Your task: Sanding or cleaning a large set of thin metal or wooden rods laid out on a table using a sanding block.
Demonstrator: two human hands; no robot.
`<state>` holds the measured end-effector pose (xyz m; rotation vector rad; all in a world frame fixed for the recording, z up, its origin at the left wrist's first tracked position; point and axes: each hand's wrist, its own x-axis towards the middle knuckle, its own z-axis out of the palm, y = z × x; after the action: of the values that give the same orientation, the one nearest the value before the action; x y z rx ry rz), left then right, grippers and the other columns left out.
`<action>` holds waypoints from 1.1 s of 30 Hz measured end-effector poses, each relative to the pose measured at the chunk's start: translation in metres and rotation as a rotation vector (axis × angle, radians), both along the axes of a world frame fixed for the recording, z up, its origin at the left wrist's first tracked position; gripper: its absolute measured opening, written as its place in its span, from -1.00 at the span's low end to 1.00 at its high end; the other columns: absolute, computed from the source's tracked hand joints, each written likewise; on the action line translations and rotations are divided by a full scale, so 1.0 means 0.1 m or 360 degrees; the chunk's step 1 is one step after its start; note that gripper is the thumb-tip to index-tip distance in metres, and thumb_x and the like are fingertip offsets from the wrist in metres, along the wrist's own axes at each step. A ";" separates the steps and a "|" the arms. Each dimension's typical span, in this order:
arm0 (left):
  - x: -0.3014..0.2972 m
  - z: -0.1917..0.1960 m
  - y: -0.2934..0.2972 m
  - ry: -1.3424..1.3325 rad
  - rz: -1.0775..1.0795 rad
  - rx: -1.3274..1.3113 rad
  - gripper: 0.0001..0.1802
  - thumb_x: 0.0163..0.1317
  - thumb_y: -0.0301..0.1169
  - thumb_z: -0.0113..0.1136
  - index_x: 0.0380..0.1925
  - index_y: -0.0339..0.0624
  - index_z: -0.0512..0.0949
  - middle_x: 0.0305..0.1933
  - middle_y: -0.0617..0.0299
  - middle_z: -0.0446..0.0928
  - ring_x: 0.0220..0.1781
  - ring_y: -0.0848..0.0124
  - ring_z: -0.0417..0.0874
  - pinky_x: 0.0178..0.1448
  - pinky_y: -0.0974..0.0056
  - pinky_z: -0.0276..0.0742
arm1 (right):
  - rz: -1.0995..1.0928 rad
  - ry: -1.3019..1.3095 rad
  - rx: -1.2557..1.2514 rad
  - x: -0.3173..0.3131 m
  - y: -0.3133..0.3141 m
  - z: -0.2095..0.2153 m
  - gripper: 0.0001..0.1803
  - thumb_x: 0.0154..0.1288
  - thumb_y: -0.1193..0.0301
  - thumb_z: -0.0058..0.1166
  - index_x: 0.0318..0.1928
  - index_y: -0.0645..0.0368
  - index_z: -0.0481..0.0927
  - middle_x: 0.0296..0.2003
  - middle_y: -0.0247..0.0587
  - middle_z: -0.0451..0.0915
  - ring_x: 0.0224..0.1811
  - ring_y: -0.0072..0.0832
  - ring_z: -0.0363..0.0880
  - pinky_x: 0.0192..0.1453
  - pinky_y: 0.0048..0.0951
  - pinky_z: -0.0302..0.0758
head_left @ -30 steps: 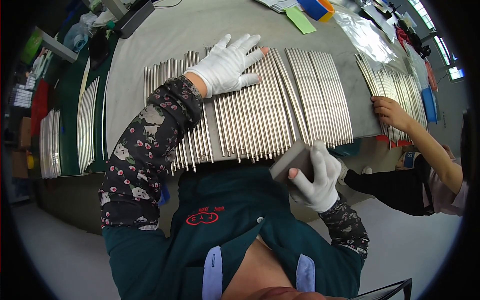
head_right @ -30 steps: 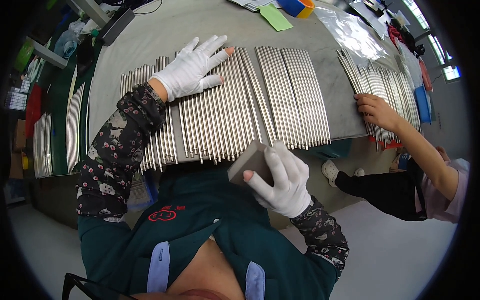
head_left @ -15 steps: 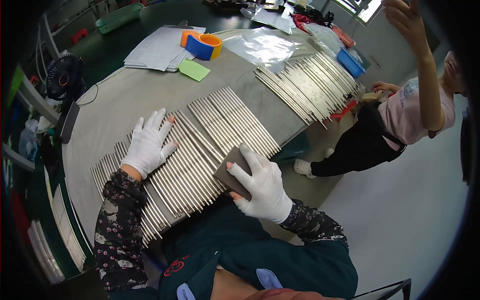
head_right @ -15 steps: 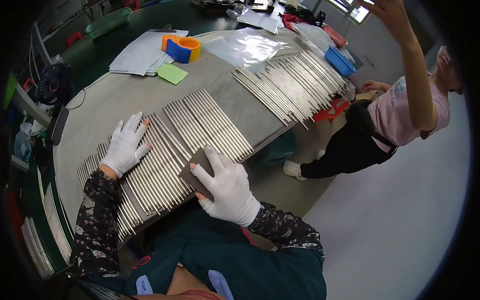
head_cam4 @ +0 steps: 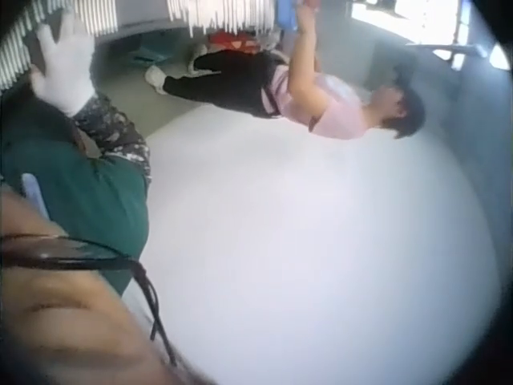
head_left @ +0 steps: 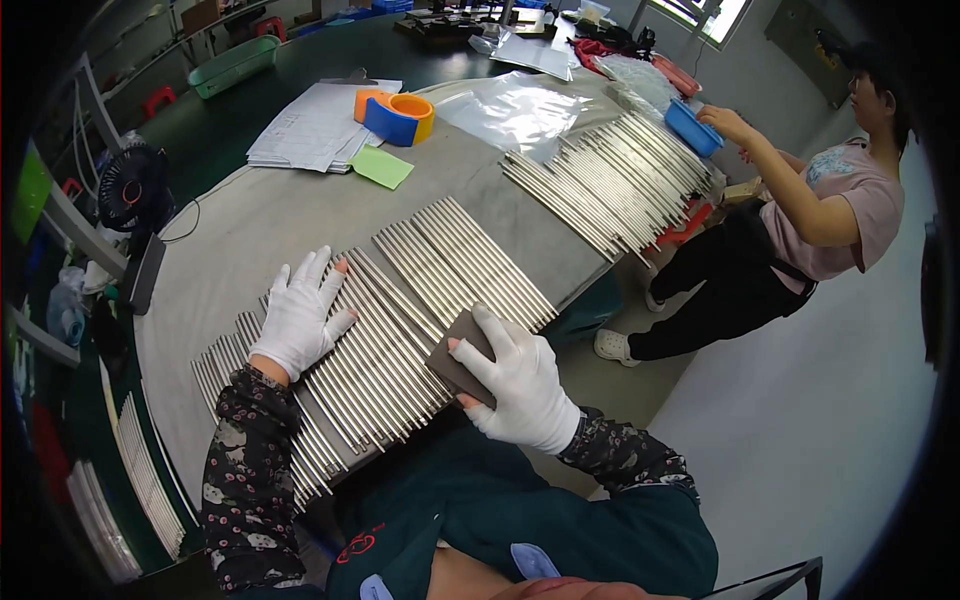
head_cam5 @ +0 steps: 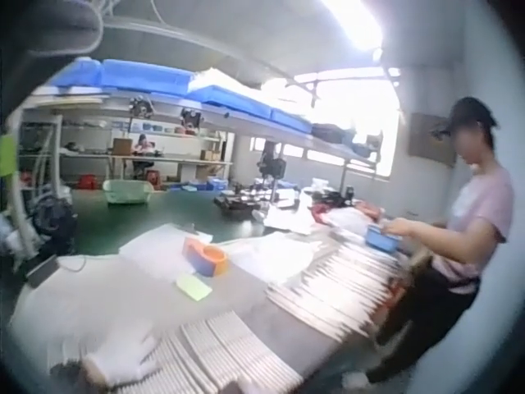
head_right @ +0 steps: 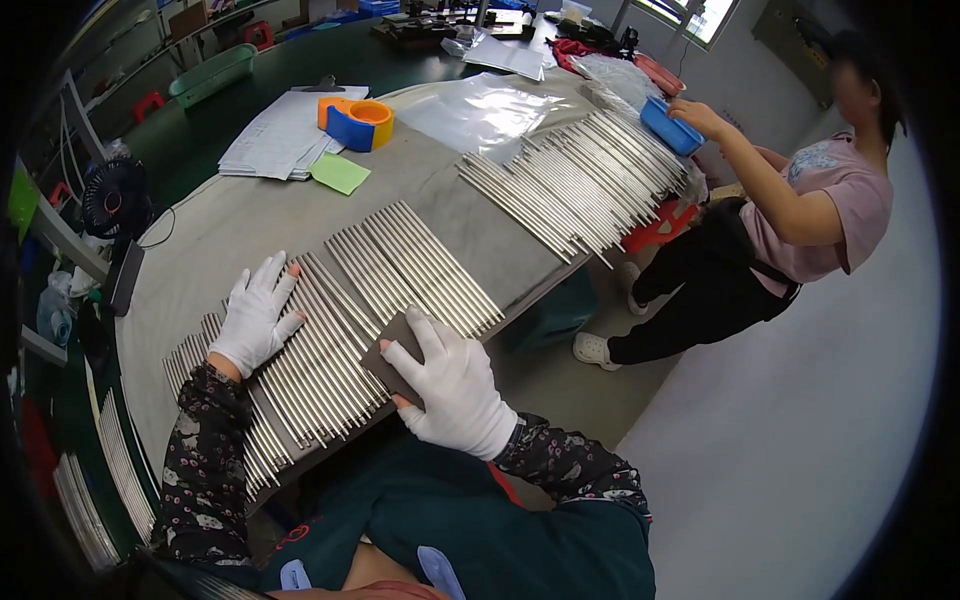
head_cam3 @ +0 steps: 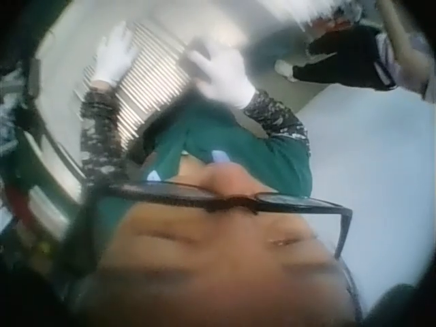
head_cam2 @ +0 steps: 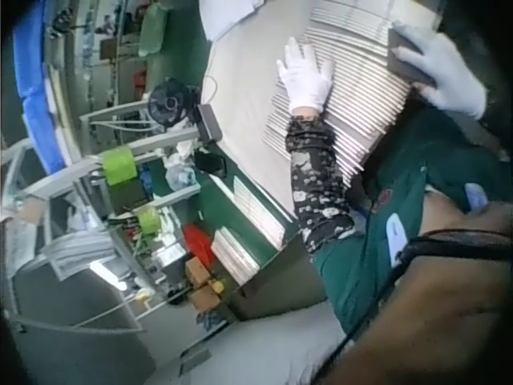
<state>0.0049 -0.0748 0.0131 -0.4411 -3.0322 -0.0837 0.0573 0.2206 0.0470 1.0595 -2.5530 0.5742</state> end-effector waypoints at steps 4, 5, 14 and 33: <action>0.00 -0.01 -0.01 0.0010 -0.0015 -0.0024 -0.24 0.24 0.06 0.01 0.34 -0.16 0.24 0.43 -0.07 0.14 0.44 0.04 0.18 0.46 -0.12 -0.01 | -0.0005 0.0014 0.0000 0.01 -0.01 -0.02 -0.26 -0.22 0.28 0.35 0.12 0.06 0.48 0.21 0.20 0.30 0.04 -0.09 0.44 -0.07 -0.23 0.39; 0.00 -0.02 -0.01 0.0017 -0.0017 -0.0020 -0.24 0.23 0.05 0.02 0.33 -0.16 0.24 0.43 -0.07 0.14 0.44 0.04 0.18 0.46 -0.13 0.00 | -0.0012 0.0012 -0.0003 0.01 -0.01 -0.02 -0.26 -0.22 0.28 0.35 0.12 0.06 0.48 0.21 0.20 0.30 0.04 -0.09 0.44 -0.07 -0.23 0.39; -0.02 -0.03 -0.04 0.0049 -0.0050 0.0008 -0.23 0.22 0.03 0.06 0.35 -0.13 0.22 0.42 -0.08 0.15 0.43 0.04 0.17 0.43 -0.17 0.04 | -0.0059 -0.0048 -0.0008 -0.04 -0.01 -0.02 -0.26 -0.27 0.29 0.36 0.09 0.03 0.51 0.23 0.14 0.29 0.05 -0.13 0.42 0.01 -0.24 0.35; 0.00 -0.06 -0.07 0.0084 -0.0058 0.0008 -0.23 0.23 0.07 0.03 0.36 -0.10 0.21 0.43 -0.07 0.15 0.42 0.02 0.17 0.43 -0.17 0.04 | -0.0055 -0.0006 -0.0007 -0.07 0.01 0.01 -0.28 -0.22 0.27 0.35 0.09 0.07 0.50 0.19 0.20 0.32 0.03 -0.11 0.46 -0.08 -0.24 0.41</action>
<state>0.0048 -0.0819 0.0066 -0.4902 -2.9720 -0.0803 0.0500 0.2216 0.0477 1.0114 -2.5672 0.5733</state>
